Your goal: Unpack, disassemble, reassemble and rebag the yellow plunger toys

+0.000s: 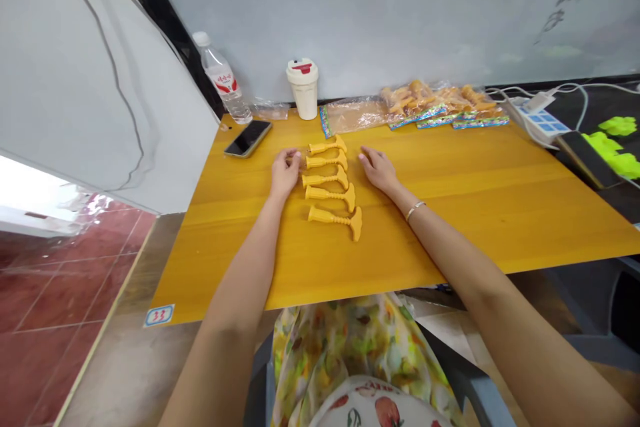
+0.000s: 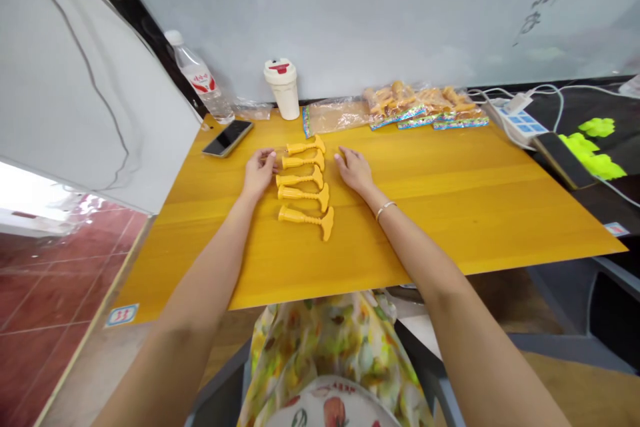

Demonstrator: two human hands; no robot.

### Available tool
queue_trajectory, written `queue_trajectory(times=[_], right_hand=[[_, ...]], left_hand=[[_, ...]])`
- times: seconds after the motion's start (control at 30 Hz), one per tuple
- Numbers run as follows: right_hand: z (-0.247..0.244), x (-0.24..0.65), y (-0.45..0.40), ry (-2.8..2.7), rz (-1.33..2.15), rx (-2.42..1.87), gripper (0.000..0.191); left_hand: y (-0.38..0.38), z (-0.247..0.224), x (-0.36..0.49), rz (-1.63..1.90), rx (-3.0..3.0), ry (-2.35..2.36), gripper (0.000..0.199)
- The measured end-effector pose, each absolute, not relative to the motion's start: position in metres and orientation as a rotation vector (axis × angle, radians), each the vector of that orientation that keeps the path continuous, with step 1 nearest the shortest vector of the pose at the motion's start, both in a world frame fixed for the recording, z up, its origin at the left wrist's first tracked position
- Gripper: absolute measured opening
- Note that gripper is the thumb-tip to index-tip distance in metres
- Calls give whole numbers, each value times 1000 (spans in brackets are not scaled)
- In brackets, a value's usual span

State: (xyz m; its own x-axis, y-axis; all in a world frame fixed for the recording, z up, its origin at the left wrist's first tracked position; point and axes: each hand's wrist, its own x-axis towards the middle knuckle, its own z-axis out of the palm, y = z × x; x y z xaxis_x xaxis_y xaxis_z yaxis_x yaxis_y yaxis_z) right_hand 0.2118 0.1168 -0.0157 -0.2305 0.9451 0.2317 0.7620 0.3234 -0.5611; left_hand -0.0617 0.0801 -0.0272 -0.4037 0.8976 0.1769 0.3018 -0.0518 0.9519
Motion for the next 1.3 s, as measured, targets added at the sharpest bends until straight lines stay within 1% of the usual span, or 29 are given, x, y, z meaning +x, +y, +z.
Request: queue_trajectory(times=[0.13, 0.23, 0.37, 0.47, 0.57, 0.67, 0.77, 0.87, 0.93, 1.03, 1.2, 1.3], right_hand=[[-15, 209, 120, -2012, 475, -1478, 46], [-19, 212, 119, -1889, 611, -1409, 44], [-26, 216, 122, -1700, 803, -1316, 42], [-25, 217, 123, -1599, 895, -1240, 39], [-18, 218, 121, -1519, 955, -1164, 39], [-7, 217, 111, -1411, 984, -1044, 45], [6, 210, 92, -1372, 1116, -930, 56], [21, 198, 70, -1465, 1389, -808, 60], [28, 191, 59, -1535, 1509, -723, 59], [35, 187, 53, -1544, 1553, -682, 55], [38, 188, 50, -1623, 1515, -636, 49], [39, 187, 43, -1794, 1385, -562, 38]], left_hand=[[99, -8, -60, 1318, 1179, 1762, 30], [116, 7, -58, 1177, 1219, 1755, 33], [132, 21, -53, 1002, 1344, 1768, 29], [133, 33, -53, 958, 1473, 1798, 26], [118, 49, -55, 1033, 1612, 1810, 20], [86, 56, -55, 1134, 1720, 1773, 26], [44, 46, -47, 1309, 1799, 1553, 29], [11, 29, -35, 1423, 1838, 1402, 28], [-1, 20, -28, 1458, 1866, 1348, 28], [-10, 16, -22, 1508, 1891, 1313, 30], [-16, 21, -21, 1484, 1906, 1475, 35], [-19, 25, -22, 1438, 1763, 1584, 35]])
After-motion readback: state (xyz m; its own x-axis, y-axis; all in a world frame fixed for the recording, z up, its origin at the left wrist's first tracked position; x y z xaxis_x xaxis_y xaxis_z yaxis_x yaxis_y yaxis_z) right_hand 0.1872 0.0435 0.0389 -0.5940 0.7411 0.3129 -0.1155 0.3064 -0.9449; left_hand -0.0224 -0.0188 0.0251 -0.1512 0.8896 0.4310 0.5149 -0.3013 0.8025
